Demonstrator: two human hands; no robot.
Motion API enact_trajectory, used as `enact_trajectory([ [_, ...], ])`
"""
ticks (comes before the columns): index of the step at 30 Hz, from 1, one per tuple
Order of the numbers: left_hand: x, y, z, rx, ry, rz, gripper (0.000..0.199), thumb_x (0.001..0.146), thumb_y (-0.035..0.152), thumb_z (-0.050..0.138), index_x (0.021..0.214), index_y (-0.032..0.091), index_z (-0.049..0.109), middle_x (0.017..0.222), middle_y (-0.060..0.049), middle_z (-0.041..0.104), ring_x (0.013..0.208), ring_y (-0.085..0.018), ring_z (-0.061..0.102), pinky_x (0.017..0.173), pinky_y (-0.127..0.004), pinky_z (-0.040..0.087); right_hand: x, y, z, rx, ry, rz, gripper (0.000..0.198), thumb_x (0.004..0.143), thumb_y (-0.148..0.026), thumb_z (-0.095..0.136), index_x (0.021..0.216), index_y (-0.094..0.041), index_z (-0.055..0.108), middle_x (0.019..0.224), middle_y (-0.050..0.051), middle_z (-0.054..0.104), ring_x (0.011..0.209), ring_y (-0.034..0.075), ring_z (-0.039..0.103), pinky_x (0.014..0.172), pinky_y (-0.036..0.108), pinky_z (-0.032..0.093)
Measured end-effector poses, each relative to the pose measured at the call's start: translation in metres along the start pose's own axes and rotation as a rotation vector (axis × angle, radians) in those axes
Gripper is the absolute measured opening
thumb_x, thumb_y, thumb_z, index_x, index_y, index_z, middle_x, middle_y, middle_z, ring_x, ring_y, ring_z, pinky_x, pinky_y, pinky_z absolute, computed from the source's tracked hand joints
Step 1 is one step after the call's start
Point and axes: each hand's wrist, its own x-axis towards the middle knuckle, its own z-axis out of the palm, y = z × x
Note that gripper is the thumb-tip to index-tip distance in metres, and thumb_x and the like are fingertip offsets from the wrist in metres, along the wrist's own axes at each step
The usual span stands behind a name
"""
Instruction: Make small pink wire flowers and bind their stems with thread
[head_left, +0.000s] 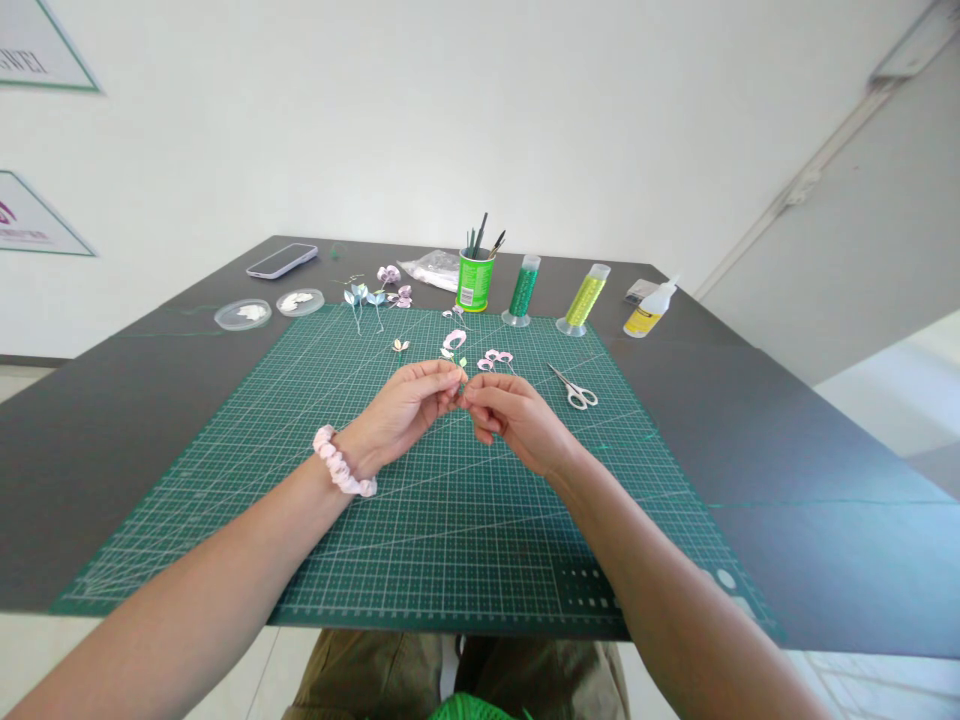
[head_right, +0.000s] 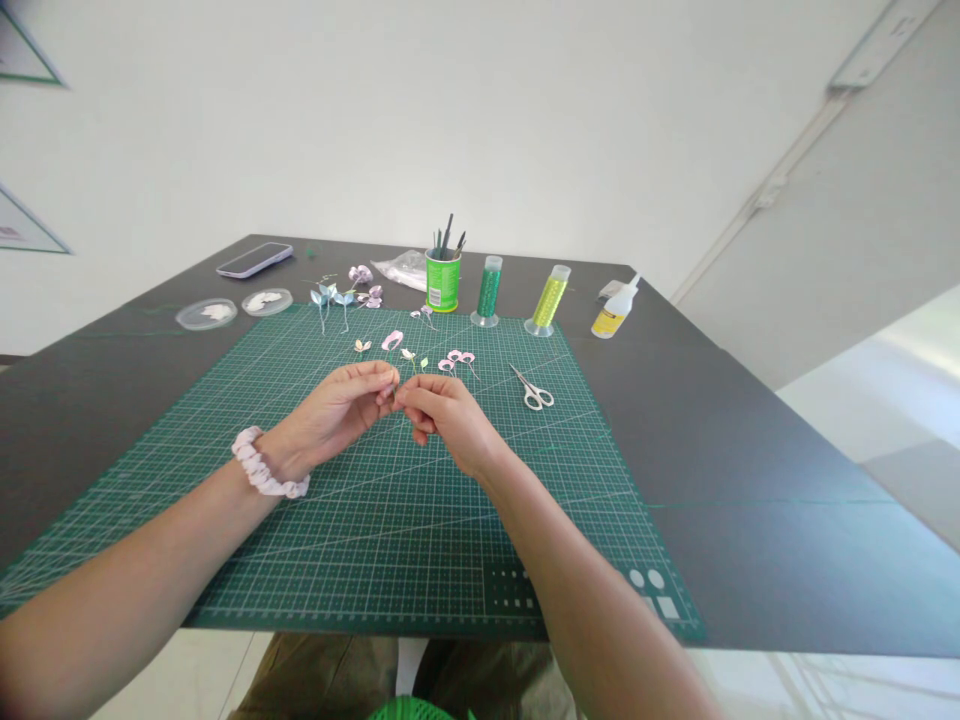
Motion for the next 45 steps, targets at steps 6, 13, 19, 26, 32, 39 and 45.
enact_trajectory([
  [6, -0.0003, -0.0007, 0.0006, -0.011, -0.003, 0.005, 0.021, 0.071, 0.022, 0.075, 0.059, 0.013, 0.061, 0.058, 0.002, 0.052, 0.061, -0.009, 0.048, 0.065, -0.024, 0.041, 0.001, 0.0004, -0.0009, 0.011, 0.024, -0.006, 0.013, 0.071, -0.024, 0.063, 0.06, -0.018, 0.06, 0.044, -0.009, 0.041, 0.041, 0.006, 0.03, 0.041, 0.021, 0.032],
  [13, 0.0002, -0.0012, 0.0003, -0.025, -0.015, 0.007, 0.022, 0.073, 0.023, 0.075, 0.059, 0.013, 0.061, 0.058, 0.002, 0.053, 0.06, -0.009, 0.048, 0.066, -0.024, 0.042, 0.0004, 0.0001, 0.0002, 0.026, 0.042, 0.0, 0.014, 0.07, -0.025, 0.066, 0.059, -0.018, 0.06, 0.044, -0.009, 0.04, 0.041, 0.006, 0.03, 0.041, 0.021, 0.031],
  [19, 0.0001, -0.001, 0.0, -0.031, -0.027, -0.003, 0.021, 0.074, 0.022, 0.074, 0.06, 0.013, 0.062, 0.057, 0.002, 0.053, 0.06, -0.009, 0.049, 0.065, -0.024, 0.042, 0.0003, -0.0003, -0.0003, 0.029, 0.029, -0.003, 0.015, 0.07, -0.026, 0.066, 0.059, -0.018, 0.059, 0.044, -0.008, 0.041, 0.041, 0.006, 0.031, 0.041, 0.022, 0.031],
  [26, 0.0007, -0.0007, 0.0008, -0.038, -0.024, -0.017, 0.018, 0.074, 0.022, 0.073, 0.062, 0.012, 0.063, 0.058, 0.002, 0.054, 0.06, -0.009, 0.05, 0.064, -0.023, 0.041, 0.0005, 0.0007, -0.0007, 0.033, 0.017, 0.001, 0.014, 0.072, -0.024, 0.063, 0.059, -0.018, 0.06, 0.045, -0.008, 0.041, 0.041, 0.006, 0.03, 0.041, 0.021, 0.031],
  [32, 0.0012, -0.001, 0.0004, -0.025, -0.041, -0.015, 0.019, 0.075, 0.022, 0.072, 0.062, 0.012, 0.062, 0.058, 0.002, 0.053, 0.061, -0.009, 0.05, 0.064, -0.023, 0.041, 0.0008, 0.001, -0.0005, 0.029, 0.006, -0.006, 0.015, 0.073, -0.023, 0.063, 0.059, -0.018, 0.06, 0.045, -0.008, 0.04, 0.041, 0.006, 0.03, 0.041, 0.021, 0.032],
  [39, 0.0004, -0.001, -0.0001, -0.008, -0.05, -0.009, 0.023, 0.077, 0.023, 0.071, 0.06, 0.013, 0.06, 0.059, 0.002, 0.052, 0.062, -0.009, 0.049, 0.064, -0.023, 0.041, 0.0012, 0.0014, -0.0013, 0.029, -0.014, -0.004, 0.016, 0.074, -0.024, 0.063, 0.06, -0.018, 0.06, 0.046, -0.008, 0.04, 0.042, 0.007, 0.028, 0.041, 0.021, 0.032],
  [45, 0.0, -0.0007, 0.0011, -0.006, -0.049, -0.01, 0.024, 0.077, 0.023, 0.07, 0.059, 0.014, 0.058, 0.059, 0.002, 0.051, 0.063, -0.01, 0.049, 0.065, -0.023, 0.041, 0.0008, 0.0011, -0.0007, 0.029, -0.001, 0.005, 0.016, 0.071, -0.026, 0.067, 0.058, -0.019, 0.061, 0.045, -0.008, 0.038, 0.042, 0.007, 0.028, 0.041, 0.021, 0.031],
])
